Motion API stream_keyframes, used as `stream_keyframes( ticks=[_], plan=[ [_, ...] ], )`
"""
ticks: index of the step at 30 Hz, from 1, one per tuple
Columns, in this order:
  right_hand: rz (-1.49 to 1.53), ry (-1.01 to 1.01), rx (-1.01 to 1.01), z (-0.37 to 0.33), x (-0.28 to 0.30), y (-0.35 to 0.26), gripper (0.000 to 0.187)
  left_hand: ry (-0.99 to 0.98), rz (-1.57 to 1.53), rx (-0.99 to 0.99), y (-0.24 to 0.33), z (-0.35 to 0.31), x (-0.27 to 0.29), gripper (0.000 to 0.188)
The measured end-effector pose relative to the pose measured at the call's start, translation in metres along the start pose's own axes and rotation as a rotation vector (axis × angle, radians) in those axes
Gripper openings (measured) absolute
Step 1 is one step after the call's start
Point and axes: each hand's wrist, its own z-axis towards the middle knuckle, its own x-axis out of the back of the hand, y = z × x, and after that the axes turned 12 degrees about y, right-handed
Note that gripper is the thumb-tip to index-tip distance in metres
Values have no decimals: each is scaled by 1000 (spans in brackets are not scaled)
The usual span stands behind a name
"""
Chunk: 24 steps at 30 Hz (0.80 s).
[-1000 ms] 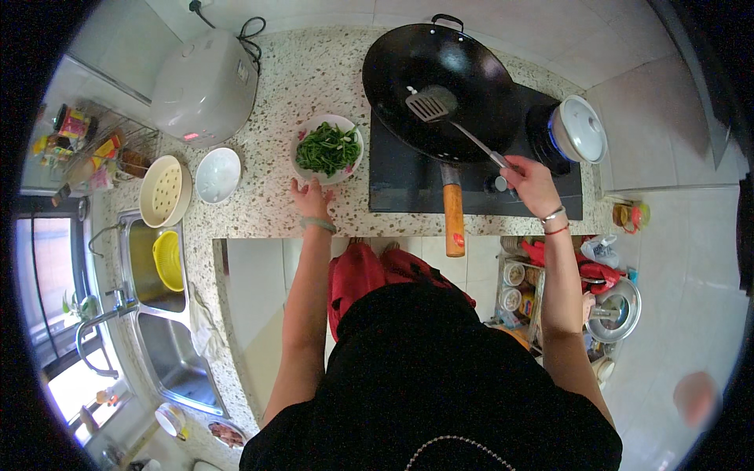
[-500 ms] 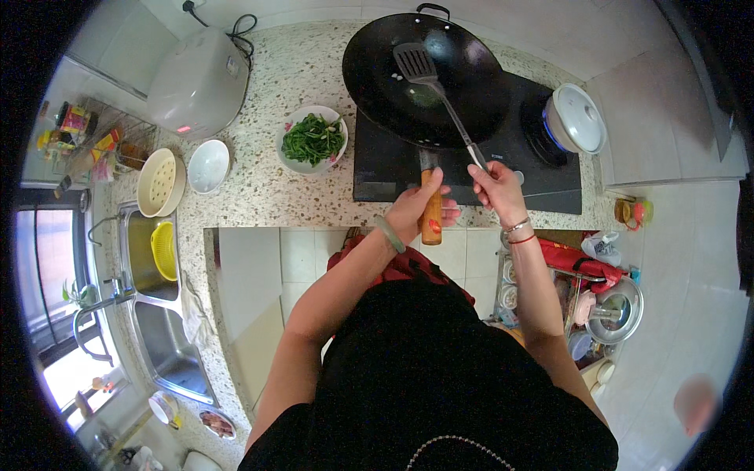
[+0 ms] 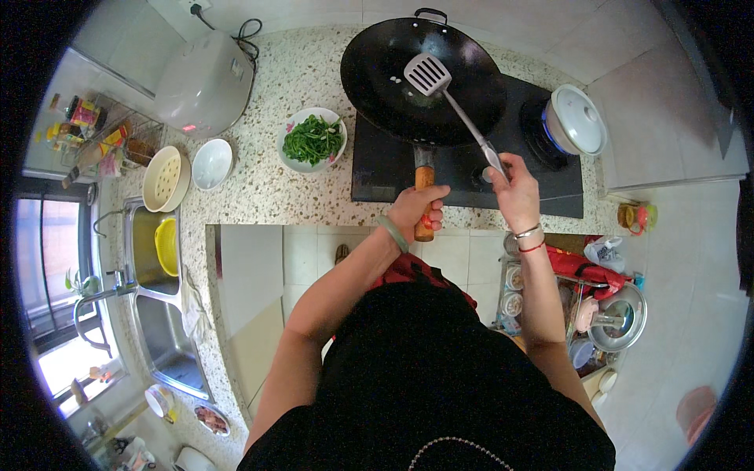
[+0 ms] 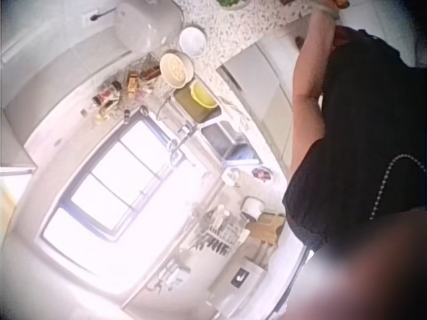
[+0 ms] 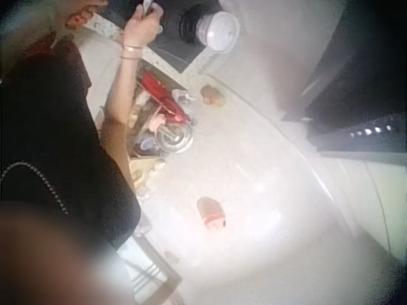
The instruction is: The person stir-fries green vegetables in a wok, plates them, and serves cooked meat and rice from a rice cooker. They wash their hands and the wok, then place the prepared dishes on a dining table.
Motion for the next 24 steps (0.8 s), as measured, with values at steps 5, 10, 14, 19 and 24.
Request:
stream_keyframes(
  ticks=[5,10,14,19,24],
  plan=[
    [-161,24,137,15,36,-12,26,-33,-54,-46,-2,-7,4,20],
    [-159,-16,200,23,60,-24,27,-86,-82,-27,-11,-21,15,19],
    [-184,-92,173,20,71,-42,29,-140,-110,0,-13,-34,26,18],
    [-130,-218,102,18,76,-62,29,-217,-124,3,-17,-48,42,19],
    [-213,-232,147,10,62,-99,30,-247,-125,33,-17,-69,57,20]
  ],
)
